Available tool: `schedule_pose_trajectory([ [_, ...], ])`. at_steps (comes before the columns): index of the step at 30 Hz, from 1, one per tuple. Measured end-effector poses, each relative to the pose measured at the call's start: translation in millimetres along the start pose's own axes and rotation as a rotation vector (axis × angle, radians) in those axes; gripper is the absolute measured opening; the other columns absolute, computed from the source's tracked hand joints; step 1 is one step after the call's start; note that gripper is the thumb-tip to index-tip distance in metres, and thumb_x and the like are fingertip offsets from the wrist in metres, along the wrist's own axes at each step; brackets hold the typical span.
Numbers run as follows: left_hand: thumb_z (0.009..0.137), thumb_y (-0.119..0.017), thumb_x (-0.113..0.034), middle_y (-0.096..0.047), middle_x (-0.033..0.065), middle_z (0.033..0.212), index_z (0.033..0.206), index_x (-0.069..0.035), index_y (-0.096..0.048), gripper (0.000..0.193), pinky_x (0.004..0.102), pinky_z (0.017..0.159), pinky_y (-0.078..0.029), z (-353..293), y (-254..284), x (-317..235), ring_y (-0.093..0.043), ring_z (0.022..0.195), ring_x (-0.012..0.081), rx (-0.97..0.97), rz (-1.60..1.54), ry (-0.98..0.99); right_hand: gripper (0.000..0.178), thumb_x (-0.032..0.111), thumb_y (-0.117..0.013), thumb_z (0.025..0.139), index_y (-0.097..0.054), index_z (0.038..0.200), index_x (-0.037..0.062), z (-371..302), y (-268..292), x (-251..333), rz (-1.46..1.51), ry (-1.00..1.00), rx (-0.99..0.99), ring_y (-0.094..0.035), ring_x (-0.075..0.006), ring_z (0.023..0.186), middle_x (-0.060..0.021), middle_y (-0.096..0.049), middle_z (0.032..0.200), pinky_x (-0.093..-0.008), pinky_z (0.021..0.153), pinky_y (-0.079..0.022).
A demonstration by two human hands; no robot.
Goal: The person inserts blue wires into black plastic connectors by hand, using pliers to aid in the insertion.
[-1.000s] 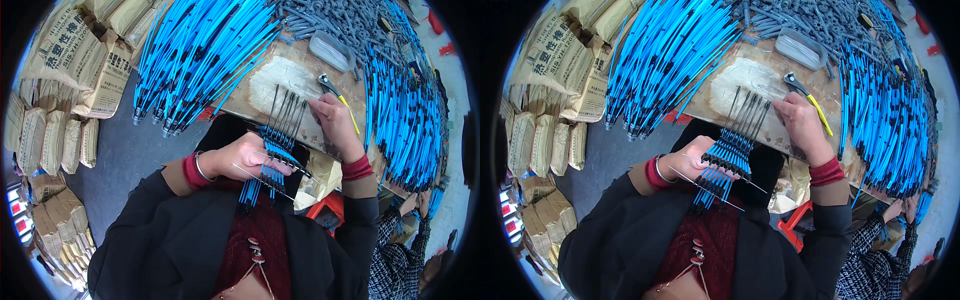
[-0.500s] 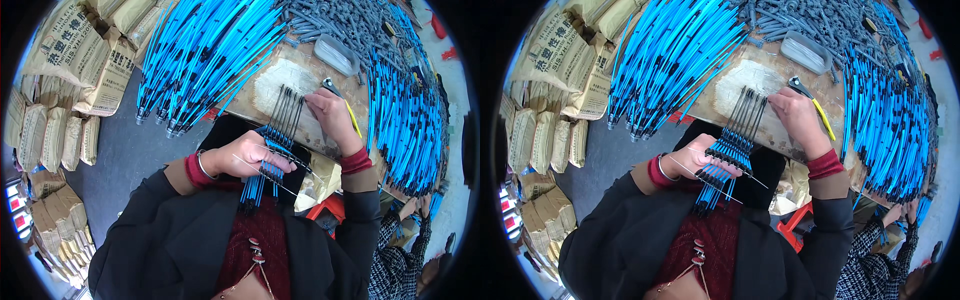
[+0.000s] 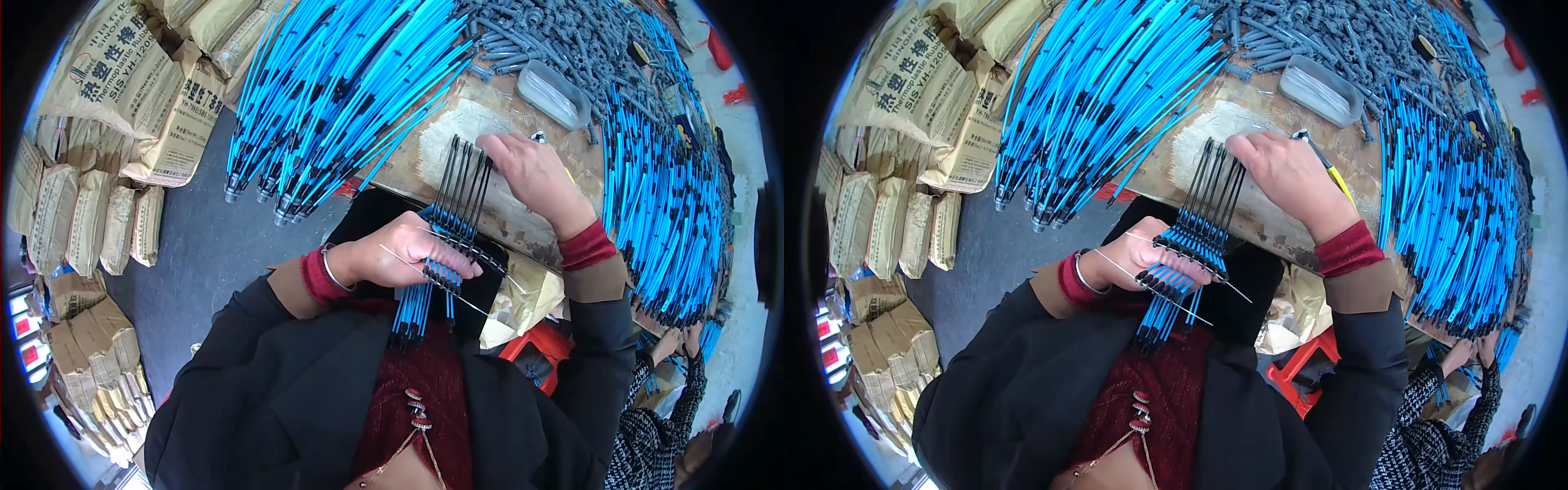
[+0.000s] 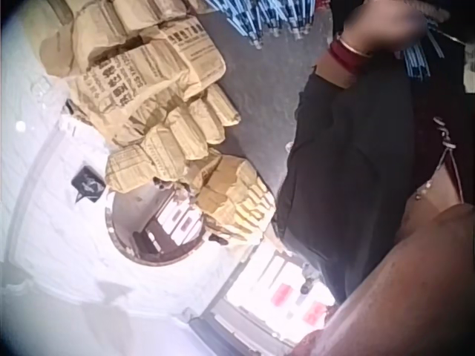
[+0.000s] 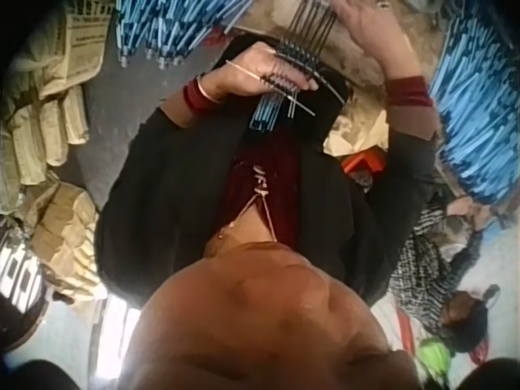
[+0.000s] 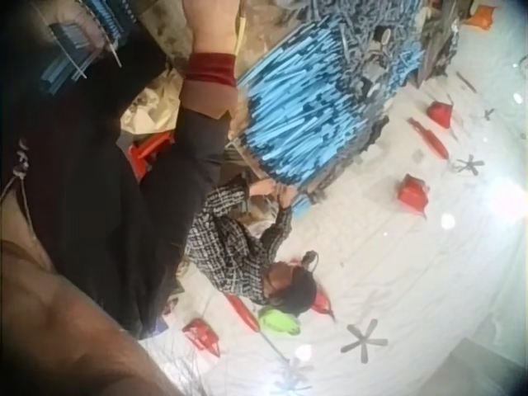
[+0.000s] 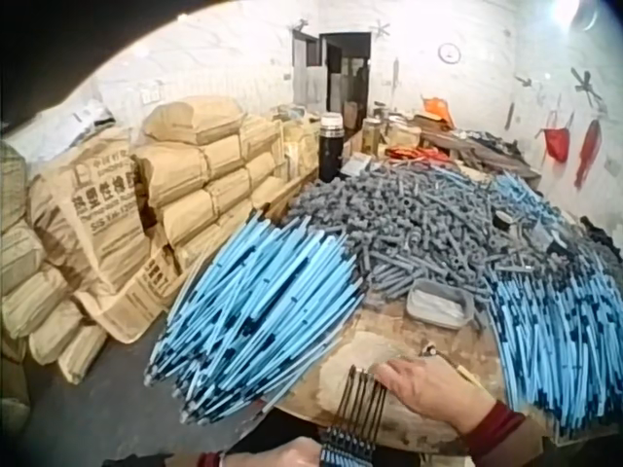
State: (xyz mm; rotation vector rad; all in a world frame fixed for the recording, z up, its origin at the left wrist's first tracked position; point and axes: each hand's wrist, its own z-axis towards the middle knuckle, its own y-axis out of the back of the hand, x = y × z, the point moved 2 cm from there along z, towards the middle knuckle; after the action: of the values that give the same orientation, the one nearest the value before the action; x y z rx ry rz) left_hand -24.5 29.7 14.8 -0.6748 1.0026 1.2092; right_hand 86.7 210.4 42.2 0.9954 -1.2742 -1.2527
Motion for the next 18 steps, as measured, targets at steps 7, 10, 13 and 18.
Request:
schedule_pose_trajectory([
  [7,0.079,-0.067,-0.006,-0.069,0.0133,0.096,0.097,0.000,-0.066,0.018,0.0315,0.077,-0.055,0,0,0,-0.068,0.087,0.0256,0.001,0.039,-0.033,0.042,0.004,-0.045,0.082,-0.052,0.123,0.0113,-2,4,9,-0.099,0.095,0.122,-0.058,-0.0282,0.089,-0.0102,-0.055,0.094,-0.0371,0.074,-0.048],
  [10,0.079,-0.067,-0.006,-0.069,0.0131,0.096,0.097,0.000,-0.067,0.019,0.0316,0.077,-0.055,-1,0,0,-0.068,0.087,0.0256,0.004,0.036,-0.030,0.044,0.001,-0.045,0.081,-0.053,0.123,0.0120,-5,3,9,-0.073,0.051,0.176,-0.057,-0.0282,0.090,-0.0099,-0.053,0.096,-0.0372,0.077,-0.048],
  [13,0.081,-0.068,-0.013,-0.068,0.0104,0.102,0.099,-0.004,-0.068,0.020,0.0321,0.081,-0.051,-6,0,2,-0.066,0.093,0.0240,0.043,0.019,0.057,0.040,-0.002,-0.047,0.079,-0.059,0.114,0.0098,-8,5,9,0.089,-0.034,0.128,-0.058,-0.0298,0.090,-0.0107,-0.054,0.097,-0.0382,0.078,-0.048],
  [18,0.079,-0.066,-0.007,-0.069,0.0124,0.096,0.099,-0.002,-0.067,0.021,0.0305,0.076,-0.054,-3,0,3,-0.068,0.086,0.0247,0.030,0.000,-0.007,0.035,-0.005,-0.050,0.075,-0.061,0.105,0.0068,-16,6,2,0.147,-0.046,0.041,-0.058,-0.0314,0.089,-0.0118,-0.055,0.094,-0.0384,0.077,-0.048],
])
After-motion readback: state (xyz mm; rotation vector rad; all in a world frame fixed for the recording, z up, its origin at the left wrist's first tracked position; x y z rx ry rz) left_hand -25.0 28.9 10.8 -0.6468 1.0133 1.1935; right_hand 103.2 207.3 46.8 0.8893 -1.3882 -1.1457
